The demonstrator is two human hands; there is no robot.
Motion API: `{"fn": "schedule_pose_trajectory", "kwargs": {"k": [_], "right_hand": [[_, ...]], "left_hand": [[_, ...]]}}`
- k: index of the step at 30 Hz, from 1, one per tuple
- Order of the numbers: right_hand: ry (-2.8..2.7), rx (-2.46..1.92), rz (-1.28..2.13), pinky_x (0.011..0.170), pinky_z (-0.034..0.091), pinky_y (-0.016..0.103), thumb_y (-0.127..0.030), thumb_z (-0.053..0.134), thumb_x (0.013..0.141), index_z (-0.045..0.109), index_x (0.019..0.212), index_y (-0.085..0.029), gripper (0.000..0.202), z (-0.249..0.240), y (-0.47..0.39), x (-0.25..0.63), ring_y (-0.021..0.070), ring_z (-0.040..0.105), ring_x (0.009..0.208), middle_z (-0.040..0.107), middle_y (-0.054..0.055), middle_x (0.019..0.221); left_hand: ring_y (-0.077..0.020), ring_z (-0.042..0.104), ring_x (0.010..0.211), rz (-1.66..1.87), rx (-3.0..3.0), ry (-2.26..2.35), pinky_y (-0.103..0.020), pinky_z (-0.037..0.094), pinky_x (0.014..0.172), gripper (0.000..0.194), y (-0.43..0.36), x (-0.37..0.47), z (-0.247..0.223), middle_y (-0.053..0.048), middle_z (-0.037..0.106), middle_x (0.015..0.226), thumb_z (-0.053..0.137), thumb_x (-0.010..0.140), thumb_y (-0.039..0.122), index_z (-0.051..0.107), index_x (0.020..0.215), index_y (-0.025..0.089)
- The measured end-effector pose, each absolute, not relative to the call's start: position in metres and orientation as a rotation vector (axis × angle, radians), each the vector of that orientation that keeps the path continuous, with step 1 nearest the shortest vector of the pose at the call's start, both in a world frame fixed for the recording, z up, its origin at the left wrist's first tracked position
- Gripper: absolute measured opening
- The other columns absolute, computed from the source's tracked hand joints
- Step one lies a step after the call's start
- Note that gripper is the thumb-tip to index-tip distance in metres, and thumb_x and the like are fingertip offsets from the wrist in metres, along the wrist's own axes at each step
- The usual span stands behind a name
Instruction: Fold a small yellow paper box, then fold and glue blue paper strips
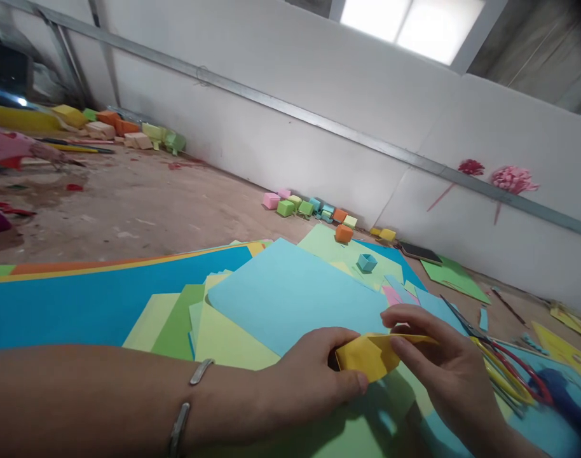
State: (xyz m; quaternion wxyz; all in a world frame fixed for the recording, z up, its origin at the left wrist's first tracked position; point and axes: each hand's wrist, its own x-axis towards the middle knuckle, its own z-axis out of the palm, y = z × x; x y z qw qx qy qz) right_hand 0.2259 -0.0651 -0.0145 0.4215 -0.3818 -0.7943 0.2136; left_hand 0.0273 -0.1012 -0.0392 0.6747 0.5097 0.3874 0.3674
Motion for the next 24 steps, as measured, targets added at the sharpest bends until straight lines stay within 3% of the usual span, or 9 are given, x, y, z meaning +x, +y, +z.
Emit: {"fn": "schedule_pose_trajectory", "kwargs": {"k": [4, 9, 13, 16, 24], "right_hand": [[-2.154, -0.976, 0.311, 0.078, 0.059, 0.03, -0.026, 0.066, 0.084, 0.072, 0.093, -0.027, 0.01, 0.001, -0.067, 0.228, 0.0209, 0.067, 0.094, 0.068, 0.005, 0.104], [-2.34, -0.891, 0.122, 0.075, 0.059, 0.028, -0.023, 0.062, 0.088, 0.072, 0.09, -0.026, 0.011, 0.014, -0.073, 0.227, 0.0198, 0.068, 0.093, 0.069, 0.007, 0.106], [-2.35, -0.742, -0.025, 0.081, 0.058, 0.035, -0.015, 0.062, 0.085, 0.071, 0.095, -0.025, 0.017, 0.012, -0.074, 0.226, 0.0228, 0.065, 0.102, 0.069, 0.008, 0.105], [-2.332, -0.679, -0.134, 0.078, 0.057, 0.039, -0.01, 0.062, 0.083, 0.07, 0.094, -0.025, 0.021, 0.009, -0.074, 0.223, 0.0227, 0.064, 0.094, 0.07, 0.007, 0.095], [-2.333, -0.652, -0.038, 0.066, 0.051, 0.035, -0.002, 0.058, 0.082, 0.068, 0.087, -0.018, 0.019, 0.007, -0.079, 0.216, 0.0182, 0.056, 0.077, 0.064, 0.005, 0.079]], "left_hand": [[-0.0151, 0.05, 0.068, 0.809, 1.202, 0.956, -0.026, 0.039, 0.057, 0.038, -0.103, 0.027, -0.036, -0.003, 0.055, 0.079, 0.066, 0.07, 0.029, 0.063, 0.105, 0.013], [-0.025, 0.052, 0.096, 0.863, 1.369, 1.092, -0.033, 0.045, 0.074, 0.054, -0.105, 0.025, -0.036, -0.01, 0.054, 0.111, 0.067, 0.071, 0.033, 0.059, 0.123, 0.017], [-0.0261, 0.05, 0.098, 0.849, 1.505, 1.124, -0.036, 0.043, 0.08, 0.05, -0.105, 0.025, -0.032, -0.009, 0.052, 0.107, 0.063, 0.075, 0.032, 0.059, 0.122, 0.016], [-0.0259, 0.049, 0.098, 0.84, 1.556, 1.146, -0.037, 0.043, 0.082, 0.05, -0.105, 0.025, -0.031, -0.009, 0.051, 0.105, 0.061, 0.075, 0.03, 0.058, 0.122, 0.014], [-0.0243, 0.048, 0.099, 0.87, 1.636, 1.174, -0.037, 0.044, 0.084, 0.056, -0.104, 0.027, -0.037, -0.008, 0.05, 0.107, 0.059, 0.07, 0.018, 0.055, 0.126, 0.018]]}}
